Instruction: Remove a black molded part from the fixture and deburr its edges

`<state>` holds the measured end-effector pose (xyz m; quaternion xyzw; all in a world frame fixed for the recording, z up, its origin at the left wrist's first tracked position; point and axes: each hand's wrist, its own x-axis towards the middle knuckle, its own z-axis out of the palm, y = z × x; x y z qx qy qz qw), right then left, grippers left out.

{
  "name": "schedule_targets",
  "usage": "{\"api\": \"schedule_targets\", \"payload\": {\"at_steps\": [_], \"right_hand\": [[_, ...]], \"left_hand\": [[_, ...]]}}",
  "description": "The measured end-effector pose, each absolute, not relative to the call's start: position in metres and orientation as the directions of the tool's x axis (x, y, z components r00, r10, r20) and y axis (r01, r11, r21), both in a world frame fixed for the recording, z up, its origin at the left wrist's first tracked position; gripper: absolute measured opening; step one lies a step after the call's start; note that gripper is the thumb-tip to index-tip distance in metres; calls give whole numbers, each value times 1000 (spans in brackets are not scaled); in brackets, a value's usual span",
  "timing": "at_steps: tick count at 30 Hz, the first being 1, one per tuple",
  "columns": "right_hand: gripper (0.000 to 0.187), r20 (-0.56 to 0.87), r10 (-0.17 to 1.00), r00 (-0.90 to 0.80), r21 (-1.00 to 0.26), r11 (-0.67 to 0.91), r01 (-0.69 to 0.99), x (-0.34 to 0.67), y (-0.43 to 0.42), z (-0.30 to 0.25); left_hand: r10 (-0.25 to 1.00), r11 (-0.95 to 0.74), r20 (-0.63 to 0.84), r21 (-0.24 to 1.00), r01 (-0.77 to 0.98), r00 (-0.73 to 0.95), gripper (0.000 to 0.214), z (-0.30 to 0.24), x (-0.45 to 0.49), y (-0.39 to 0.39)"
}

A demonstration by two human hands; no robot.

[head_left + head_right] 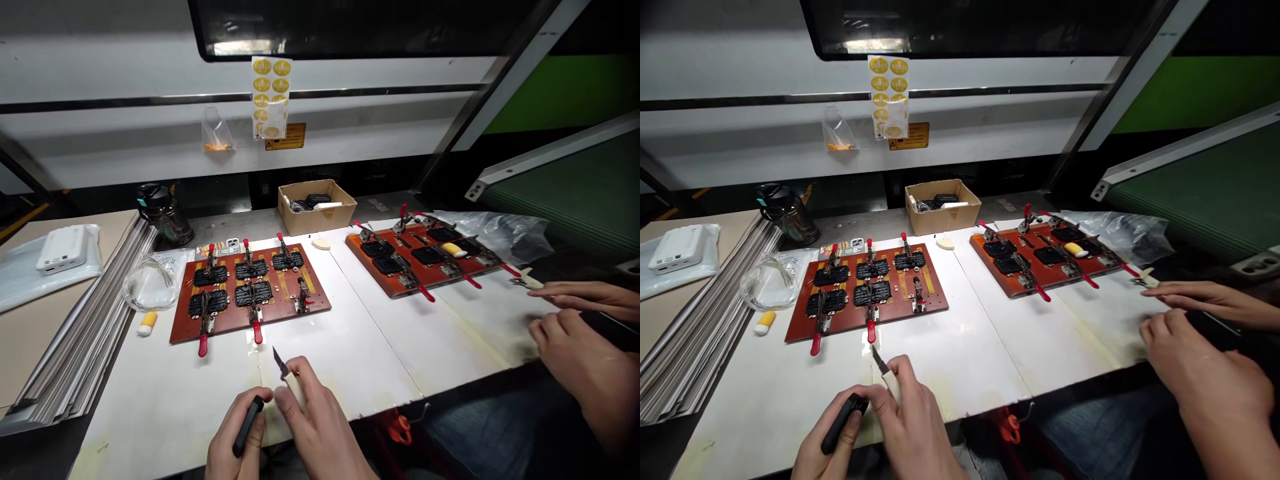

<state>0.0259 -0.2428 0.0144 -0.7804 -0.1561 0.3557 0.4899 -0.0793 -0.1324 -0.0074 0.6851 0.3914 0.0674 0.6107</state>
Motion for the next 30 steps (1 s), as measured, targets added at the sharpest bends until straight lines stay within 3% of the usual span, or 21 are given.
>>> {"api": "schedule_targets", "payload": {"at_steps": [2,4,12,16,18,20,22,24,26,28,30], "right_hand": [[34,-377,665,644,-912,-388,-133,25,-237,22],[24,-344,681,647,-929,-349,-126,23,-231,25],[51,-344,436,832,-874,-473,-113,50,-247,-3],[41,-363,425,830,-888,-428,-169,46,-260,-8],[43,-376,535,757,-923,-293,-251,34,-258,-11],[40,-394,627,672,-914,-194,-355,25,-252,-14],[31,-422,617,664,-897,-177,-405,23,-246,-15],[23,-419,542,728,-907,-209,-367,30,-242,-10],[14,-354,549,757,-932,-276,-235,40,-241,0],[10,-275,673,687,-939,-341,-41,46,-241,13],[20,-218,819,530,-937,-328,120,48,-241,25]], "left_hand": [[596,58,-356,913,403,720,43,-12,-79,-134],[590,66,-346,921,384,729,47,-16,-78,-136],[585,87,-407,891,445,701,45,-14,-78,-137],[640,88,-339,924,372,690,46,-6,-70,-134],[634,293,-455,890,350,625,53,-6,-66,-133],[551,569,-624,767,298,554,64,-7,-63,-133],[514,664,-670,706,245,537,69,-11,-65,-130],[563,558,-602,782,278,566,63,-16,-70,-126],[566,353,-506,862,363,651,55,-18,-76,-121],[464,161,-451,889,428,763,42,-18,-80,-117],[312,63,-474,875,479,824,25,-15,-79,-113]]}}
